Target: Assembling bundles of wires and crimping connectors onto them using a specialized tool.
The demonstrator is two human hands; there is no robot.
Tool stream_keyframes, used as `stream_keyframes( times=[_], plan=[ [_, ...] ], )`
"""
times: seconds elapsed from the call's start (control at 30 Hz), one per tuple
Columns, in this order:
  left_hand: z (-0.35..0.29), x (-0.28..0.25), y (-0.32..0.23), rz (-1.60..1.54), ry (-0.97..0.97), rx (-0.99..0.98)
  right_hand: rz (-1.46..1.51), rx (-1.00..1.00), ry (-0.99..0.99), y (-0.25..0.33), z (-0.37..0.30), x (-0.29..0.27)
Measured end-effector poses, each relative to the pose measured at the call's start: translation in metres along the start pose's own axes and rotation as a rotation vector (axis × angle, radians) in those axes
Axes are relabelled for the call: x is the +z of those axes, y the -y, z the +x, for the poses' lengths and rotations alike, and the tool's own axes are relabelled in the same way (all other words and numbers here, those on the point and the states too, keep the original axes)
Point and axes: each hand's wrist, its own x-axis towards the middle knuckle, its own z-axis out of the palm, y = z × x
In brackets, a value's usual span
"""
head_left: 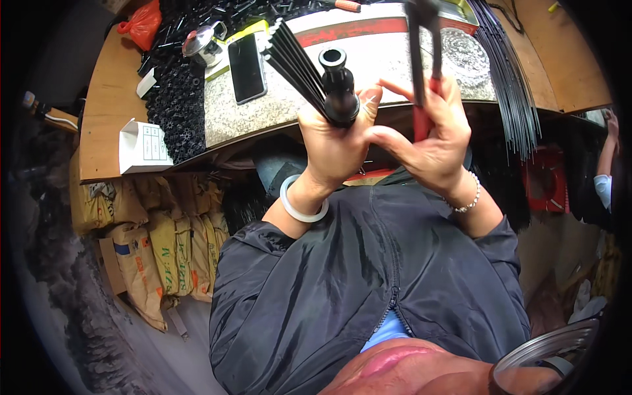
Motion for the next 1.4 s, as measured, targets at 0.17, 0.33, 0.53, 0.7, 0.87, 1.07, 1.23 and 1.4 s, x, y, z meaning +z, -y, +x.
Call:
stream_keyframes(
  times=[0.17,0.33,0.53,0.7,0.87,1.07,1.23,1.4],
  plan=[
    [-0.006,-0.001,0.004,-0.217,0.053,-0.09,-0.023,-0.006,0.042,-0.005,0.002,-0.003],
    [-0.002,0.0,0.005,-0.114,-0.009,-0.102,-0.029,-0.028,0.115,-0.002,0.007,-0.012],
    [0.004,-0.006,0.01,-0.145,-0.007,-0.043,0.008,0.001,0.237,-0.008,0.007,-0.02],
    [0.013,-0.02,0.008,-0.119,-0.123,-0.196,-0.407,-0.085,0.277,-0.005,0.002,-0.05],
    [0.013,-0.021,0.019,-0.119,-0.044,-0.148,-0.755,-0.331,0.291,0.006,0.008,-0.056],
    [0.013,-0.02,0.021,-0.12,-0.01,-0.146,-0.844,-0.387,0.332,0.011,0.006,-0.061],
    [0.011,-0.018,0.019,-0.106,-0.007,-0.167,-0.879,-0.424,0.32,0.009,0.001,-0.059],
    [0.005,-0.02,0.01,-0.153,0.012,-0.213,-0.471,-0.243,0.504,0.008,0.005,-0.064]
  ],
)
